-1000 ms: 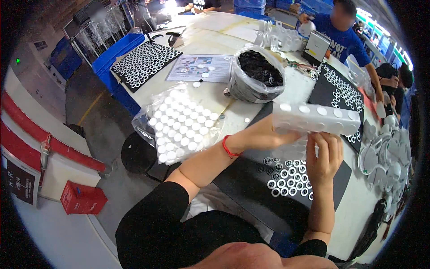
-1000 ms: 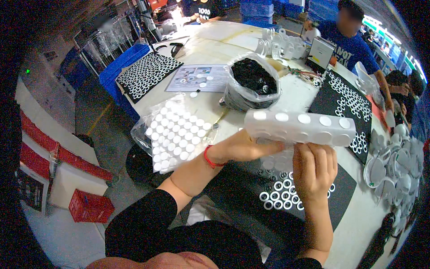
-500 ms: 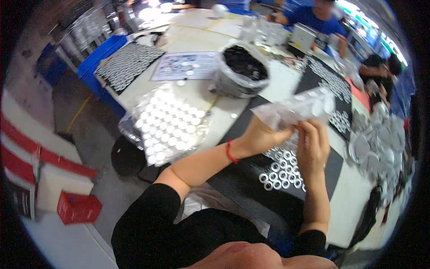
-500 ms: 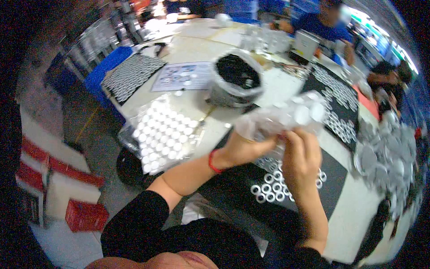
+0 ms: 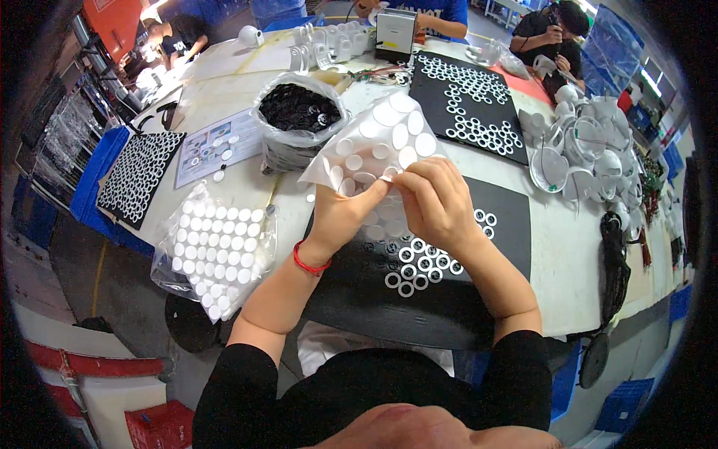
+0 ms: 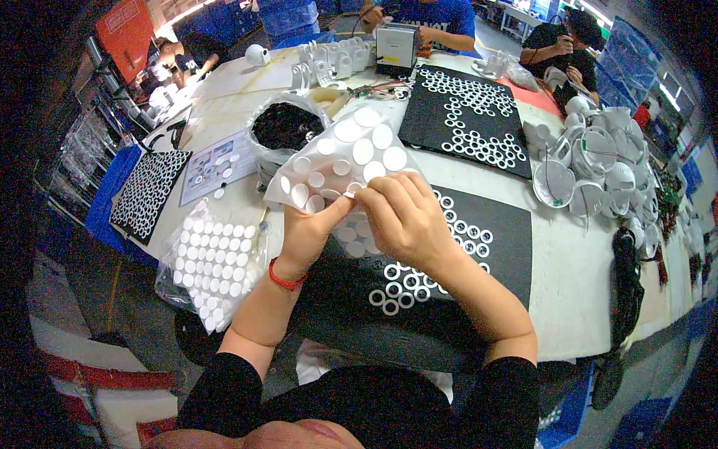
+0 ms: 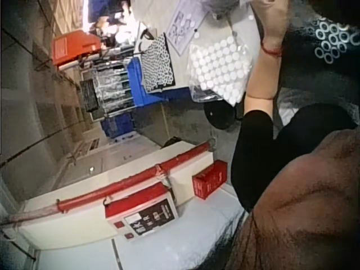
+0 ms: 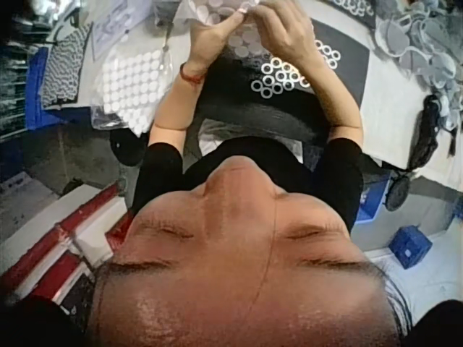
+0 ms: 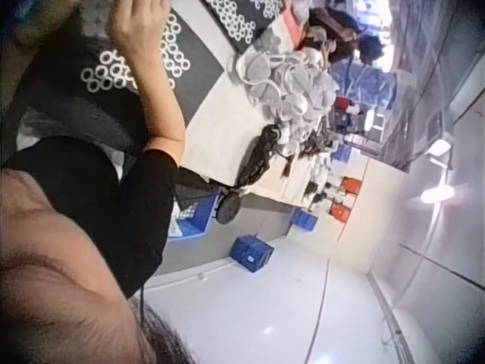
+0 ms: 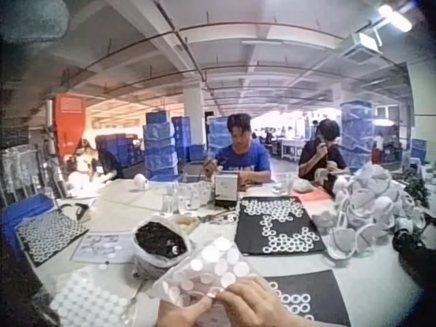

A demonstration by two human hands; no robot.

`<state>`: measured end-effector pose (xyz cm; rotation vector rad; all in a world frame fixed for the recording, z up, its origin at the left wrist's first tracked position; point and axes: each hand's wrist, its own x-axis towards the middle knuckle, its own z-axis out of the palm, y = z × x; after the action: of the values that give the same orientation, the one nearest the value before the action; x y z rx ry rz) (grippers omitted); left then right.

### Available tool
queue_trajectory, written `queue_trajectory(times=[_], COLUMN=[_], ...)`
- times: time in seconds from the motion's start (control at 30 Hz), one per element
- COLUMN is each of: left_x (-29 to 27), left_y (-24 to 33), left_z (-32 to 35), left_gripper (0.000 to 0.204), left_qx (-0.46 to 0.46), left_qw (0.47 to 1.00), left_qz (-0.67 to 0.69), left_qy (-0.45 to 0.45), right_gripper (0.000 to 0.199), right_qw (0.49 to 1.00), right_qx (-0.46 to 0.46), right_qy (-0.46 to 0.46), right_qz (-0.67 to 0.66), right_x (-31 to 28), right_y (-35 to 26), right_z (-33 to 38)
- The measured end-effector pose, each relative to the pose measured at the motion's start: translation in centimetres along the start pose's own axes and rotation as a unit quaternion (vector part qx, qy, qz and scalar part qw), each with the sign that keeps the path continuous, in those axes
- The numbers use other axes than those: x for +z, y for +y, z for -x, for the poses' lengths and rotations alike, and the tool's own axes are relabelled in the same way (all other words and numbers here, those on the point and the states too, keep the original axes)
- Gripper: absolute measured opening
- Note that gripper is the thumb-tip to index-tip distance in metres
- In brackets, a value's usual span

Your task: The person peels small white circular stickers from a transparent sheet and places them onto a black tray. The person repeats this process continuously, handling multiple sheets of stickers and filling the tray with the peeled items.

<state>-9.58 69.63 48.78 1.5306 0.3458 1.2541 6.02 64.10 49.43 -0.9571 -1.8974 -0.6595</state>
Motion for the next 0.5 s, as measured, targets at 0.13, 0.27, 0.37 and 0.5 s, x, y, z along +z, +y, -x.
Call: queue_trajectory(times=[0.13,0.27,0.37,0.5], left_x=[-0.5,0.0,-0.4,-2.8], left_y=[-0.4,-0.1,-0.9,-1.7], left_z=[-0.1,-0.3,-0.6,-1.7], left_gripper=[0.025,0.022,0.025,0.028], left_qx=[-0.036,-0.057,-0.051,-0.038], left_qw=[0.994,0.991,0.984,0.968], left_qz=[0.100,0.094,0.105,0.143], left_qy=[0.002,0.077,0.136,0.201], right_gripper=[0.028,0.020,0.013,0.007], right_qw=[1.000,0.990,0.950,0.853], right_qx=[-0.007,0.039,0.126,0.295], right_qy=[-0.008,-0.065,-0.089,-0.014], right_qz=[0.001,-0.119,-0.270,-0.429], right_x=[-0.5,-1.6,-3.3,-5.1], right_y=[0.2,0.6,1.4,4.6], right_z=[-0.4,-0.9,-1.7,-1.0])
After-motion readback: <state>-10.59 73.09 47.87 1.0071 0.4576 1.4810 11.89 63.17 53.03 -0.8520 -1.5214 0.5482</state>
